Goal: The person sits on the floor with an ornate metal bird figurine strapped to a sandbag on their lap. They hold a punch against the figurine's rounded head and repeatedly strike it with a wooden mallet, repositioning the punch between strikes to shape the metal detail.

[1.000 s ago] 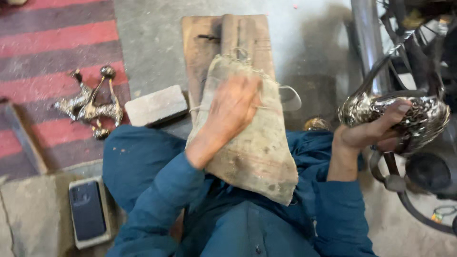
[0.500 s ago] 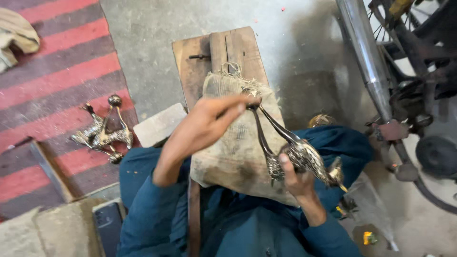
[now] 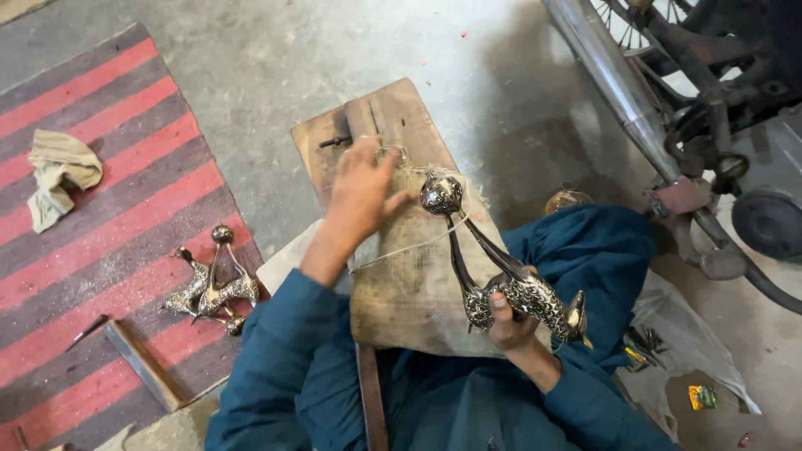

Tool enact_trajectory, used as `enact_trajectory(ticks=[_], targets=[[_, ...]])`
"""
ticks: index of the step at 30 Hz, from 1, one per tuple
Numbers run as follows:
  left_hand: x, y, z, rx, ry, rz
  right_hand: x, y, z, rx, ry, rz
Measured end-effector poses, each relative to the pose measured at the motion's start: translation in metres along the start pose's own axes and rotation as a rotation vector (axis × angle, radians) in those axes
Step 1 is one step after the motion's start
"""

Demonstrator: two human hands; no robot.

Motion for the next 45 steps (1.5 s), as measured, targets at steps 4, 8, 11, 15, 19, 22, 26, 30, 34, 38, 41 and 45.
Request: enact_trajectory(ticks=[4, 8, 11, 15, 19, 22, 26, 30, 34, 38, 41, 45], targets=[[0.004, -0.012, -0.009, 0.114, -0.101, 0.126, -0.005, -0.002, 0.01, -0.035, -0.024, -0.074], [-0.011, -0.058, 0.012, -0.02, -0.037, 0.218, -0.009, -0.001, 0.014, -0.027, -0.002, -0.069], [-0.031, -0.095, 0.036, -0.054, -0.072, -0.063, -0.007, 0.001, 0.014, 0.097, 0.009, -0.044], [-0.036, -0.114, 0.048, -0.095, -0.374, -0.122, -0.001, -0.005, 0.023, 0.059, 0.053, 0.032], [-0.032, -0.122, 0.054, -0.229, -0.522, -0.051, 0.007, -0.014, 0.034, 0.018, 0.071, 0.014], [-0.027, -0.123, 0.049, -0.196, -0.411, -0.116, 0.015, -0.018, 0.031, 0.1, 0.027, 0.051], [-0.007, -0.123, 0.034, -0.241, -0.105, 0.195, 0.036, -0.017, 0.019, -0.298, 0.61, 0.259], [0.007, -0.118, 0.031, -0.337, -0.126, 0.307, 0.033, -0.015, 0.008, 0.003, 0.513, 0.141], [0.01, -0.102, 0.056, -0.528, -0.18, 0.247, 0.029, -0.014, 0.0, 0.516, 0.038, -0.004], [0.006, -0.083, 0.092, -0.589, 0.003, 0.145, 0.047, -0.027, 0.003, 0.377, -0.014, 0.059], [-0.004, -0.073, 0.1, -0.37, -0.053, -0.132, 0.064, -0.039, 0.0, 0.283, 0.194, 0.181], [-0.015, -0.027, 0.081, -0.312, 0.045, -0.226, 0.084, -0.053, -0.006, 0.097, 0.359, 0.309]])
Point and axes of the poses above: each hand's wrist, its own y-axis away from the middle knuckle, its own x-axis out of the palm, z = x × y, the point moved 2 cm from there along -y, towards the middle knuckle, and after that the axes turned 14 degrees about -y, right-handed, at the moved point
